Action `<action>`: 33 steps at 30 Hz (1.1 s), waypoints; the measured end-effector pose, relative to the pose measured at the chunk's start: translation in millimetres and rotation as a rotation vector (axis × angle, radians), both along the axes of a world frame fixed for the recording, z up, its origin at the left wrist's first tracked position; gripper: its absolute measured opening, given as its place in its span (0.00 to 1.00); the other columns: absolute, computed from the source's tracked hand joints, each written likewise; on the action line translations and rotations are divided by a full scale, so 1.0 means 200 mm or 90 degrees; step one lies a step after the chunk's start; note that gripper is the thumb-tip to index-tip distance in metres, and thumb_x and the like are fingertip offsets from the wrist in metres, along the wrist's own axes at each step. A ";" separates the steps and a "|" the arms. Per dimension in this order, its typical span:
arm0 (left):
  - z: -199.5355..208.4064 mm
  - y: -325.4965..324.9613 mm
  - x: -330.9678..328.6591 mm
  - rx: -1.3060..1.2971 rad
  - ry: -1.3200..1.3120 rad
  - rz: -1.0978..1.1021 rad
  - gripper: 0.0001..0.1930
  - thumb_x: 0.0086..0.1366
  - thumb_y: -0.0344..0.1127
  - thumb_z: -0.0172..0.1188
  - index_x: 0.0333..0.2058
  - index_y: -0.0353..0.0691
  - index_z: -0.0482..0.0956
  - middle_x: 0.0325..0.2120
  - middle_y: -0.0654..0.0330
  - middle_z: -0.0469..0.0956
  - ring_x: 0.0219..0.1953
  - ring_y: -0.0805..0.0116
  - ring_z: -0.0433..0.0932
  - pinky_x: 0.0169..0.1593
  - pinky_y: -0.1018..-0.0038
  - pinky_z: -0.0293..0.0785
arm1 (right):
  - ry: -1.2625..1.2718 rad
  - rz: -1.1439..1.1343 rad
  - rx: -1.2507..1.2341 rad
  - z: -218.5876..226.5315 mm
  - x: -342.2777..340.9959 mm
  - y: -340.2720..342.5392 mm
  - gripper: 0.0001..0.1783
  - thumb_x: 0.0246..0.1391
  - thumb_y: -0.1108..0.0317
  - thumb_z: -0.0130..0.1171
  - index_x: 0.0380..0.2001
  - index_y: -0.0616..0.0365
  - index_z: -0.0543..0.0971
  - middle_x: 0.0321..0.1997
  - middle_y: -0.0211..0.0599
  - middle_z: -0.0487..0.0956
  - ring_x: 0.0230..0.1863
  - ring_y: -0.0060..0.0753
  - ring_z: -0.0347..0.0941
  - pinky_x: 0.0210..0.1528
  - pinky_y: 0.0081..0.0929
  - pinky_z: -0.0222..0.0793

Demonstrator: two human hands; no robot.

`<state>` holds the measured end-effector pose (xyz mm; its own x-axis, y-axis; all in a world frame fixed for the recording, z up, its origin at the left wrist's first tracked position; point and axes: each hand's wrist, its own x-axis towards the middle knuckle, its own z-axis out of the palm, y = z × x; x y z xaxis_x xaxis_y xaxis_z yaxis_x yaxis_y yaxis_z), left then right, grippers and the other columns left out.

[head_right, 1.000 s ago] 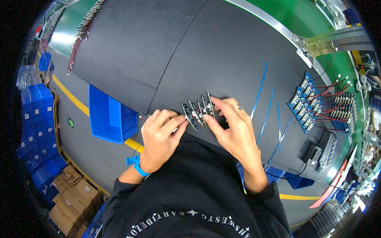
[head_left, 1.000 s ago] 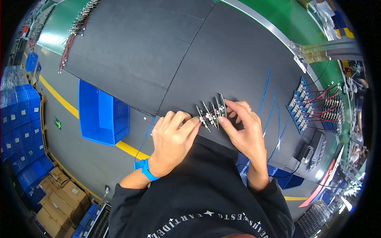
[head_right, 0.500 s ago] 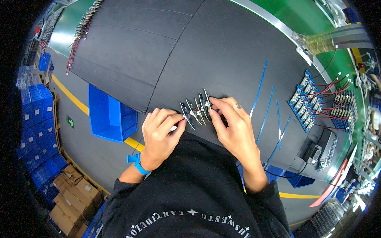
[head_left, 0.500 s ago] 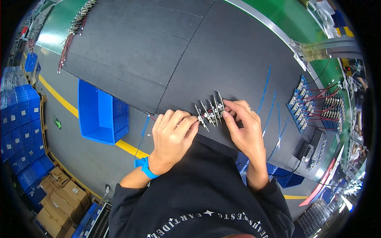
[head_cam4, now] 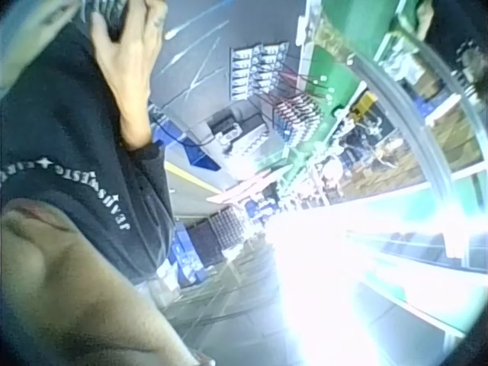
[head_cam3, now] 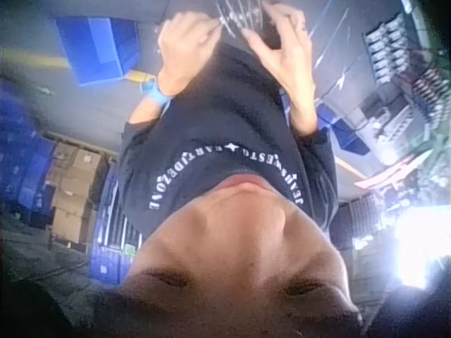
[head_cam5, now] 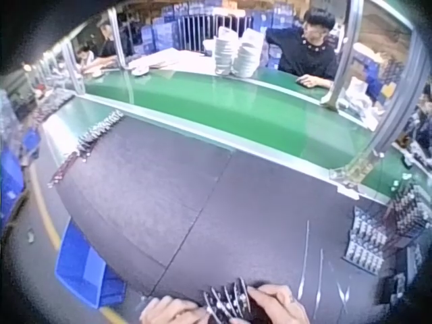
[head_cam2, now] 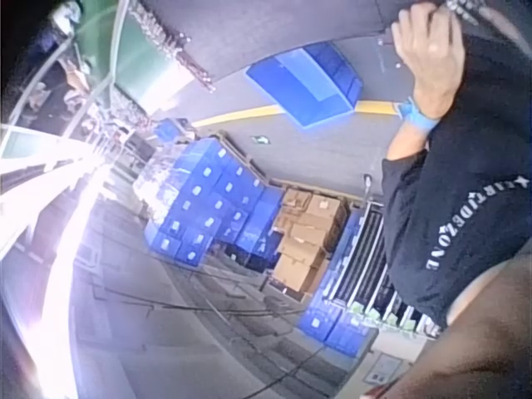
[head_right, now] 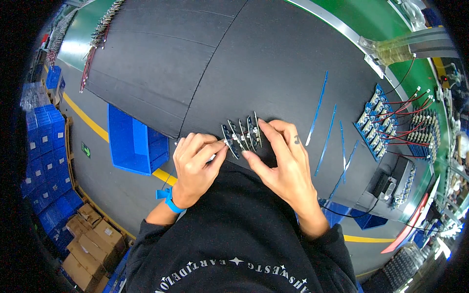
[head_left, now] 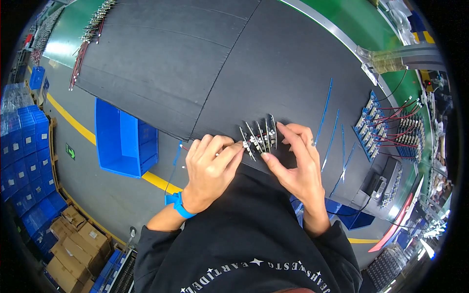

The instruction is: The person assembles circuit board components with wiring by hand, organizing them into a stack on an assembly line table.

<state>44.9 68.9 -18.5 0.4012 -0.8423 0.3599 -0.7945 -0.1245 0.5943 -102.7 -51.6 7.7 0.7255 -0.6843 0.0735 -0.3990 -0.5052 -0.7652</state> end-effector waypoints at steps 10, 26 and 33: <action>0.02 -0.01 0.00 0.031 -0.018 -0.006 0.08 0.46 0.29 0.68 0.28 0.39 0.81 0.25 0.65 0.73 0.24 0.66 0.70 0.27 0.71 0.61 | -0.011 -0.010 0.031 -0.02 0.04 0.00 0.29 0.39 0.71 0.69 0.48 0.63 0.72 0.43 0.43 0.73 0.36 0.38 0.73 0.38 0.32 0.71; -0.04 0.16 -0.06 0.004 0.100 0.147 0.11 0.52 0.25 0.63 0.35 0.35 0.74 0.31 0.57 0.72 0.30 0.56 0.75 0.31 0.67 0.71 | -0.070 0.058 0.093 -0.01 0.22 0.07 0.17 0.43 0.81 0.62 0.41 0.63 0.77 0.43 0.42 0.77 0.38 0.31 0.73 0.39 0.23 0.69; -0.01 0.21 0.24 -0.069 0.080 0.204 0.09 0.54 0.21 0.61 0.35 0.31 0.73 0.30 0.50 0.70 0.30 0.51 0.75 0.32 0.64 0.71 | -0.116 0.137 0.027 -0.02 0.58 0.07 0.14 0.47 0.77 0.61 0.40 0.63 0.78 0.41 0.43 0.78 0.42 0.36 0.74 0.43 0.27 0.69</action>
<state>92.4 111.8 -19.6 0.6858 -0.6259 0.3714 -0.6452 -0.2868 0.7081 12.7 -36.6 4.4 0.8316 -0.5218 0.1901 -0.1405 -0.5288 -0.8370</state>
